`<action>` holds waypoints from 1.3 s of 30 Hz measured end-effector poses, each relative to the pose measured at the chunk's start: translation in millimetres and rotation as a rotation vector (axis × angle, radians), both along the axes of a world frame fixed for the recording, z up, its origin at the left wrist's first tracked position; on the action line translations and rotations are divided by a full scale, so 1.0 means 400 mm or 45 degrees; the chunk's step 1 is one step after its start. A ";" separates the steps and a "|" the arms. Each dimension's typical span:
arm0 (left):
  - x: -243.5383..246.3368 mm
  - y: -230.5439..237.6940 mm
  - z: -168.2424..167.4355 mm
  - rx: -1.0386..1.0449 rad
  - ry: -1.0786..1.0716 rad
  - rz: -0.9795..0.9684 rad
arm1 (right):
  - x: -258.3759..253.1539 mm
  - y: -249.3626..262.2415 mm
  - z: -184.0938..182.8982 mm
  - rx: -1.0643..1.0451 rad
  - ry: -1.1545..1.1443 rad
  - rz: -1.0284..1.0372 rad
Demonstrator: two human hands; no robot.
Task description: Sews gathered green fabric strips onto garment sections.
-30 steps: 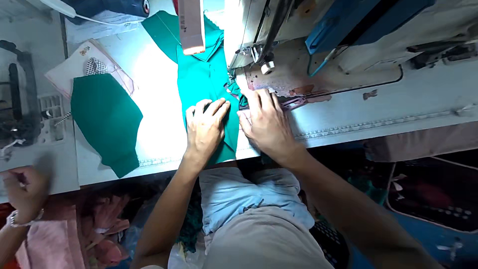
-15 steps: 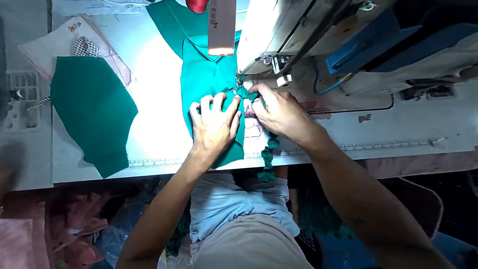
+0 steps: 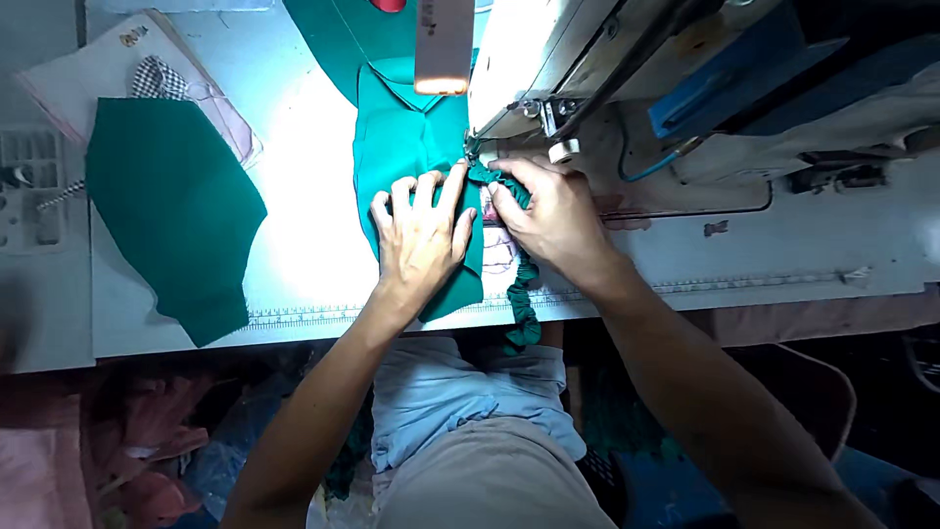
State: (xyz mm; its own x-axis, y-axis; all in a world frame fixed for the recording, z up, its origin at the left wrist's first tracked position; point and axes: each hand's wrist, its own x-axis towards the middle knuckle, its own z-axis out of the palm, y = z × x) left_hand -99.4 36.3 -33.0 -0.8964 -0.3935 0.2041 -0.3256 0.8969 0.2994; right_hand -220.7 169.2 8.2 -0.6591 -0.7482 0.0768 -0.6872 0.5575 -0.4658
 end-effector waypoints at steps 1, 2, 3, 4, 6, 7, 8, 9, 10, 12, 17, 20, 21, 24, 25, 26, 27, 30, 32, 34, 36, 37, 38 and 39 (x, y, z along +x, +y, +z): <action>0.000 0.000 0.001 0.003 -0.004 0.002 | 0.001 0.001 -0.003 -0.018 -0.018 -0.012; 0.001 0.000 0.001 0.007 -0.008 0.004 | 0.001 0.001 -0.006 -0.034 -0.033 -0.027; 0.000 -0.001 0.001 0.014 -0.009 0.005 | 0.001 0.000 -0.007 -0.053 -0.043 -0.034; 0.000 -0.001 0.001 0.017 -0.008 0.002 | 0.002 -0.001 -0.008 -0.058 -0.048 -0.030; -0.001 -0.001 -0.002 0.010 -0.002 -0.012 | 0.004 -0.001 -0.012 -0.061 -0.039 -0.004; 0.000 -0.002 -0.004 0.004 0.007 -0.021 | 0.006 -0.002 -0.014 -0.052 -0.039 0.004; 0.000 -0.002 -0.005 0.002 0.008 -0.027 | 0.009 -0.002 -0.016 -0.044 -0.041 0.007; 0.001 -0.003 -0.006 0.007 0.010 -0.033 | 0.014 -0.001 -0.019 -0.042 -0.039 0.003; 0.002 -0.003 -0.008 0.010 0.009 -0.036 | 0.021 0.002 -0.021 -0.038 -0.035 -0.004; 0.003 -0.003 -0.010 0.010 -0.001 -0.040 | 0.043 0.011 -0.013 -0.046 -0.048 -0.018; 0.003 -0.001 -0.010 -0.008 -0.010 -0.036 | 0.065 0.022 -0.004 -0.061 -0.037 -0.019; 0.001 -0.001 -0.012 -0.005 -0.021 -0.032 | 0.053 0.017 -0.005 0.028 0.009 -0.019; 0.001 -0.001 -0.012 -0.007 -0.018 -0.032 | 0.045 0.012 -0.008 0.099 0.020 -0.027; -0.001 -0.001 -0.012 -0.010 -0.014 -0.033 | 0.032 0.005 -0.010 0.229 -0.004 -0.044; -0.001 -0.001 -0.012 -0.010 -0.011 -0.033 | 0.029 0.005 -0.008 0.231 -0.009 -0.045; -0.001 -0.002 -0.012 -0.011 -0.008 -0.033 | 0.024 0.004 -0.007 0.219 -0.018 -0.034; 0.000 -0.002 -0.013 -0.010 -0.005 -0.034 | 0.020 0.003 -0.008 0.196 -0.017 -0.026; 0.001 -0.002 -0.010 0.010 -0.012 -0.037 | 0.016 -0.002 -0.009 0.141 -0.033 -0.057; 0.000 -0.003 -0.010 0.017 -0.007 -0.038 | 0.015 0.000 -0.016 0.042 0.006 -0.019; 0.000 -0.003 -0.011 0.009 -0.008 -0.036 | 0.013 0.005 -0.020 0.015 0.064 0.071; 0.000 -0.003 -0.010 0.004 -0.018 -0.032 | 0.013 0.012 -0.025 0.070 0.147 0.120; 0.000 -0.003 -0.011 0.002 -0.018 -0.032 | 0.013 0.015 -0.025 0.108 0.157 0.133; 0.000 -0.003 -0.011 0.003 -0.018 -0.032 | 0.012 0.017 -0.023 0.134 0.149 0.138; 0.000 -0.004 -0.011 0.004 -0.022 -0.034 | 0.012 0.017 -0.018 0.137 0.111 0.131</action>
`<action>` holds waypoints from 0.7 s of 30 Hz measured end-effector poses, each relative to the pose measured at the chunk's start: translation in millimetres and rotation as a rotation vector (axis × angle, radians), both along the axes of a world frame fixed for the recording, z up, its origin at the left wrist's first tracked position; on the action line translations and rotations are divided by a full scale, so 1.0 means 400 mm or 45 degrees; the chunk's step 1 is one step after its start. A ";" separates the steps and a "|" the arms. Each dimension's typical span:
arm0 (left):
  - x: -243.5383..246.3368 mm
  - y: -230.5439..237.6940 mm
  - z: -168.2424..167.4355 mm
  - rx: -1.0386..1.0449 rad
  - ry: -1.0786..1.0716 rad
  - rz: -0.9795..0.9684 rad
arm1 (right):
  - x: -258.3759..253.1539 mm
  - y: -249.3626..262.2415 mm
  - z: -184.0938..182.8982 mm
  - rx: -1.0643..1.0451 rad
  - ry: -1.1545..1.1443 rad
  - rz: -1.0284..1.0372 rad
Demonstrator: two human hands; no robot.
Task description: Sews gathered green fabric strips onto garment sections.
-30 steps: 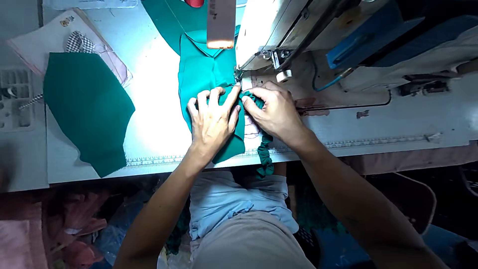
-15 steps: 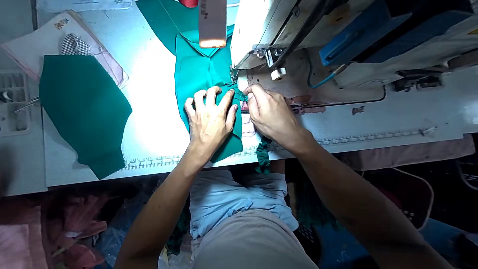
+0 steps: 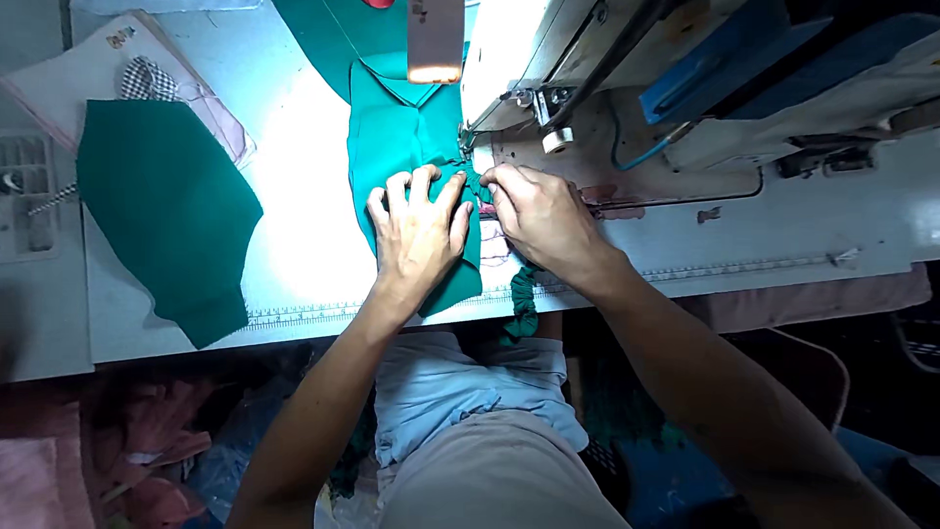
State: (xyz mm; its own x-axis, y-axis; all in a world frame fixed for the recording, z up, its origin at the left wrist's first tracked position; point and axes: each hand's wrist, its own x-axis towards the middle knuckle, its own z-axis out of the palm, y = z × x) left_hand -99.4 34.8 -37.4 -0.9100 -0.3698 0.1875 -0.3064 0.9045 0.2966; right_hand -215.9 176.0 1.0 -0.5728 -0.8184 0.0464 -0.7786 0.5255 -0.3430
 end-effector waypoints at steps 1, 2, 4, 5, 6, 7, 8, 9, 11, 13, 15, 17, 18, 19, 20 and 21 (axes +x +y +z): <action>0.001 -0.001 0.001 0.004 -0.003 -0.003 | 0.001 -0.002 0.007 -0.011 -0.079 -0.034; 0.001 -0.001 0.002 0.010 -0.004 -0.005 | 0.004 -0.005 0.017 -0.034 -0.192 -0.095; 0.000 -0.003 0.003 0.029 0.008 -0.006 | 0.009 -0.012 0.034 -0.077 -0.420 -0.210; 0.000 -0.003 0.003 0.033 0.010 -0.004 | 0.015 -0.013 0.035 -0.089 -0.462 -0.232; 0.001 -0.003 0.003 0.033 0.007 -0.004 | 0.026 -0.014 0.033 -0.081 -0.453 -0.227; 0.002 -0.003 0.003 0.032 0.005 -0.011 | 0.041 -0.011 0.030 -0.073 -0.406 -0.199; 0.003 -0.004 0.003 0.035 0.004 -0.019 | 0.060 -0.007 0.025 -0.082 -0.336 -0.158; 0.003 -0.005 0.004 0.044 0.010 -0.031 | 0.080 0.001 0.020 -0.091 -0.259 -0.113; 0.006 -0.006 0.005 0.059 0.040 -0.049 | 0.114 0.020 0.017 -0.076 -0.139 -0.041; 0.010 -0.007 0.005 0.082 0.082 -0.057 | 0.129 0.027 0.021 -0.071 -0.105 -0.028; 0.009 -0.007 0.006 0.109 0.101 -0.040 | 0.132 0.029 0.027 -0.063 -0.122 -0.070; 0.006 -0.005 0.008 0.127 0.108 -0.017 | 0.125 0.027 0.024 -0.066 -0.152 -0.115; 0.004 -0.004 0.009 0.131 0.104 -0.003 | 0.116 0.024 0.013 -0.101 -0.155 -0.131; 0.001 -0.003 0.011 0.133 0.090 0.014 | 0.108 0.022 0.005 -0.133 -0.152 -0.135; -0.002 -0.002 0.016 0.139 0.066 0.031 | 0.104 0.022 0.000 -0.160 -0.146 -0.135; -0.007 -0.002 0.023 0.146 0.040 0.050 | 0.103 0.022 -0.002 -0.176 -0.142 -0.135</action>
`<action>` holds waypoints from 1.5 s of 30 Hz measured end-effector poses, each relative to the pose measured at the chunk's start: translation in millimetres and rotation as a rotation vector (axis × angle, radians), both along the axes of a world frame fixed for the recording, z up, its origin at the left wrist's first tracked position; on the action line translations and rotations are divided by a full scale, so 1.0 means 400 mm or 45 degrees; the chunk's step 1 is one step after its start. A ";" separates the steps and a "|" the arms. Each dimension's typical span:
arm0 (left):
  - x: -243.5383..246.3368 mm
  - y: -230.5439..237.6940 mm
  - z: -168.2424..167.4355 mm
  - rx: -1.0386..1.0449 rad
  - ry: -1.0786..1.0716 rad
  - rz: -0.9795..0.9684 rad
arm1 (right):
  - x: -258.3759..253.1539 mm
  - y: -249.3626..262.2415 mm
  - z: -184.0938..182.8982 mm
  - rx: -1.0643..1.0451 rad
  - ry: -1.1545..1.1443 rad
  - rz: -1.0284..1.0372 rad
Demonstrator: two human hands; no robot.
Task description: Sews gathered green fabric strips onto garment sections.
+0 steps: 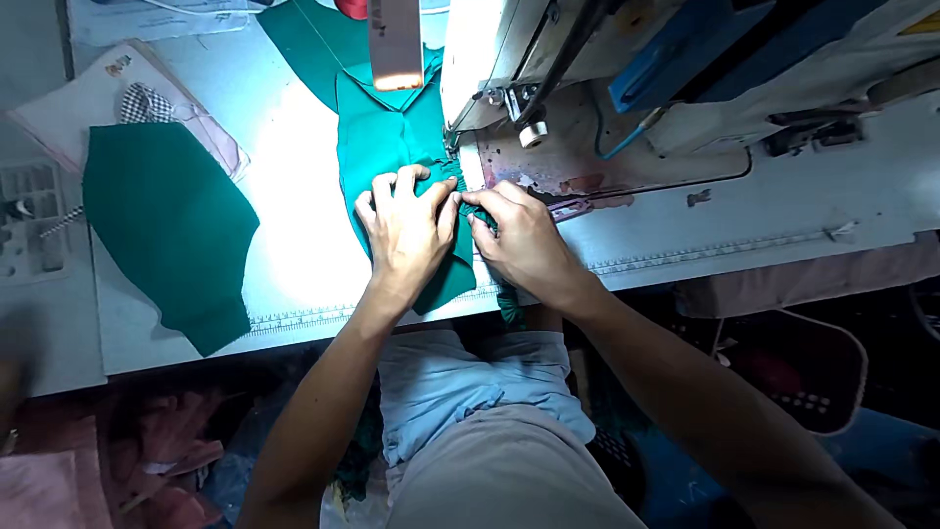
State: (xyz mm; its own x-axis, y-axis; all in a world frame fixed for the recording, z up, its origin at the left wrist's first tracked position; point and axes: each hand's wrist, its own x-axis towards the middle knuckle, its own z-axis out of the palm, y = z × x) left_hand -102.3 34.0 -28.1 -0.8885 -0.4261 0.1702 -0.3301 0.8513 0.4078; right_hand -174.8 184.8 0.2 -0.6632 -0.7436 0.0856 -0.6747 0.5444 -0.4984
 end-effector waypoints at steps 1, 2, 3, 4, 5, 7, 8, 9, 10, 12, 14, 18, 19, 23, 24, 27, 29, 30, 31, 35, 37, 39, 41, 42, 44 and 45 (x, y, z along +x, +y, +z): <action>-0.007 0.000 0.007 0.002 -0.022 0.021 | 0.000 0.000 -0.001 -0.005 0.001 0.000; -0.015 -0.001 0.012 -0.003 -0.041 0.036 | 0.000 0.000 -0.001 -0.002 -0.001 -0.003; -0.025 -0.003 0.018 -0.019 -0.064 0.048 | 0.001 -0.001 -0.001 0.007 0.001 -0.004; -0.034 -0.003 0.022 -0.049 -0.086 0.064 | 0.002 0.000 -0.001 0.015 0.009 -0.001; -0.042 -0.006 0.024 -0.090 -0.081 0.081 | 0.003 -0.001 0.000 0.023 0.016 0.004; -0.045 -0.014 0.019 -0.193 0.025 0.096 | 0.008 -0.001 0.003 0.038 0.011 0.010; -0.041 -0.019 0.015 -0.250 0.137 0.060 | 0.009 -0.001 0.005 0.046 0.003 0.008; -0.035 -0.024 0.016 -0.290 0.262 -0.024 | 0.007 -0.002 0.006 0.055 -0.006 0.006; -0.029 -0.030 0.018 -0.294 0.383 -0.158 | 0.002 -0.004 0.004 0.057 -0.003 0.002; -0.012 -0.042 0.010 -0.197 0.418 -0.476 | -0.001 -0.006 -0.005 0.060 0.008 -0.006; -0.004 -0.059 -0.017 -0.111 0.332 -0.601 | -0.003 -0.006 -0.006 0.052 -0.017 -0.012; 0.003 -0.075 -0.036 -0.090 0.272 -0.598 | -0.012 0.009 0.006 -0.028 -0.016 -0.051; 0.002 -0.074 -0.036 -0.103 0.264 -0.594 | -0.018 0.016 0.013 -0.014 -0.015 -0.052; 0.001 -0.073 -0.029 -0.128 0.236 -0.583 | -0.046 0.037 0.011 0.128 0.037 0.018; -0.001 -0.073 -0.027 -0.122 0.234 -0.582 | -0.047 0.039 0.010 0.160 0.044 0.031; -0.003 -0.074 -0.013 -0.052 0.187 -0.577 | -0.033 0.038 0.017 0.135 -0.015 0.032; -0.006 -0.071 -0.003 0.002 0.136 -0.548 | -0.016 0.033 0.022 0.097 -0.055 -0.009; -0.008 -0.068 -0.001 0.016 0.136 -0.522 | -0.006 0.031 0.022 0.089 -0.056 -0.032; -0.011 -0.065 0.000 0.020 0.141 -0.501 | 0.003 0.029 0.021 0.084 -0.047 -0.042; -0.018 -0.059 -0.011 -0.057 0.143 -0.489 | 0.030 0.031 0.004 0.058 0.003 -0.077; -0.019 -0.057 -0.013 -0.084 0.151 -0.490 | 0.037 0.038 0.011 0.033 -0.044 -0.100; -0.019 -0.057 -0.013 -0.091 0.156 -0.498 | 0.021 0.038 0.006 0.027 -0.058 -0.109; -0.019 -0.057 -0.011 -0.098 0.149 -0.500 | 0.007 0.036 0.006 0.040 -0.075 -0.100; -0.019 -0.056 -0.011 -0.100 0.147 -0.500 | 0.001 0.037 0.008 0.052 -0.086 -0.088; -0.019 -0.055 -0.010 -0.111 0.144 -0.495 | -0.011 0.038 0.008 0.091 -0.096 -0.070; -0.019 -0.055 -0.009 -0.110 0.141 -0.494 | -0.014 0.039 0.006 0.114 -0.090 -0.074</action>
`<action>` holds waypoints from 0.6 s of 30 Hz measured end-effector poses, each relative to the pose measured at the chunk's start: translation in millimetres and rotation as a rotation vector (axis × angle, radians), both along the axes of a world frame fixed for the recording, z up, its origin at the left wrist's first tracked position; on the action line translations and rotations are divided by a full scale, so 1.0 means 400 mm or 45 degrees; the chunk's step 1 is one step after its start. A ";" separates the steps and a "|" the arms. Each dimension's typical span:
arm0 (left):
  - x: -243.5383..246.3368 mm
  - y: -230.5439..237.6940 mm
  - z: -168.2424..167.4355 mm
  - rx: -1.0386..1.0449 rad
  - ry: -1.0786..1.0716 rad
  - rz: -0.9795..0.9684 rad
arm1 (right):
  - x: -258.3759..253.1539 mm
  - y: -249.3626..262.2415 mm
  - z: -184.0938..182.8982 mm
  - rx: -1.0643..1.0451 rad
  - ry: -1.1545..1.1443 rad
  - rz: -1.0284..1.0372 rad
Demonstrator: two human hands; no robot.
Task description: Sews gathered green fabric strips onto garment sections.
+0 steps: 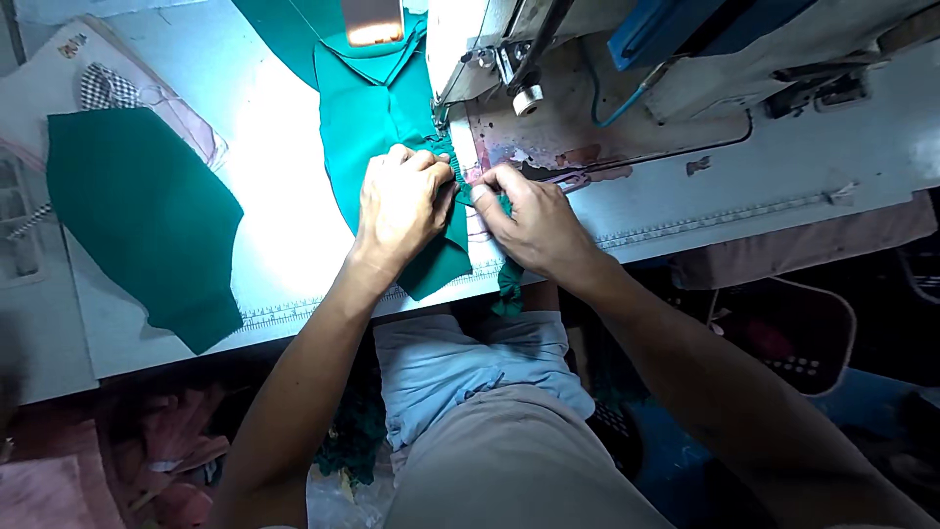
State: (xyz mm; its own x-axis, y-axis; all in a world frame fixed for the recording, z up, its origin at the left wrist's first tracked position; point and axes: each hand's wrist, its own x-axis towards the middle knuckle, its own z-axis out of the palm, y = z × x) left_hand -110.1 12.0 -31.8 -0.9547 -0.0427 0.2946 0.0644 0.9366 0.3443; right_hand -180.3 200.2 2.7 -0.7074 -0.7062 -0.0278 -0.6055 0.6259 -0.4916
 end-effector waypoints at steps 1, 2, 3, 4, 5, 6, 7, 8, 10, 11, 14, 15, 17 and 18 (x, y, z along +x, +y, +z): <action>0.000 0.000 0.000 0.002 -0.006 0.000 | -0.002 0.002 -0.002 0.014 0.023 0.006; 0.001 0.001 0.001 0.004 -0.009 0.002 | -0.004 0.004 -0.006 0.006 0.080 0.019; 0.001 0.001 0.001 0.006 -0.007 0.002 | -0.005 0.005 -0.009 -0.004 0.136 0.021; 0.002 0.002 0.002 0.008 -0.003 0.000 | -0.005 0.006 -0.012 -0.023 0.168 0.010; 0.001 0.002 0.003 0.007 -0.002 -0.001 | -0.008 0.006 -0.013 -0.036 0.187 0.004; 0.001 0.002 0.004 0.009 -0.005 0.001 | -0.009 0.006 -0.012 -0.045 0.196 0.010; 0.002 0.002 0.003 0.007 -0.010 0.005 | -0.010 0.007 -0.009 -0.031 0.204 0.040; 0.001 0.002 0.003 0.001 -0.015 0.009 | -0.012 0.007 -0.008 -0.016 0.210 0.084; 0.001 0.003 0.004 0.001 -0.018 0.012 | -0.011 0.013 -0.011 0.007 0.219 0.145; 0.000 0.003 0.006 0.005 -0.024 0.010 | -0.011 0.015 -0.012 0.011 0.205 0.161; -0.004 -0.002 0.017 0.043 -0.084 -0.008 | 0.002 0.015 -0.001 -0.076 0.093 0.126; -0.005 -0.006 0.020 0.082 -0.116 -0.015 | 0.014 0.013 0.007 -0.103 0.067 0.104; -0.010 -0.015 0.030 0.148 -0.177 -0.005 | 0.044 0.009 0.022 -0.115 0.075 0.093; -0.013 -0.019 0.037 0.169 -0.208 -0.004 | 0.058 0.008 0.023 -0.102 0.097 0.104</action>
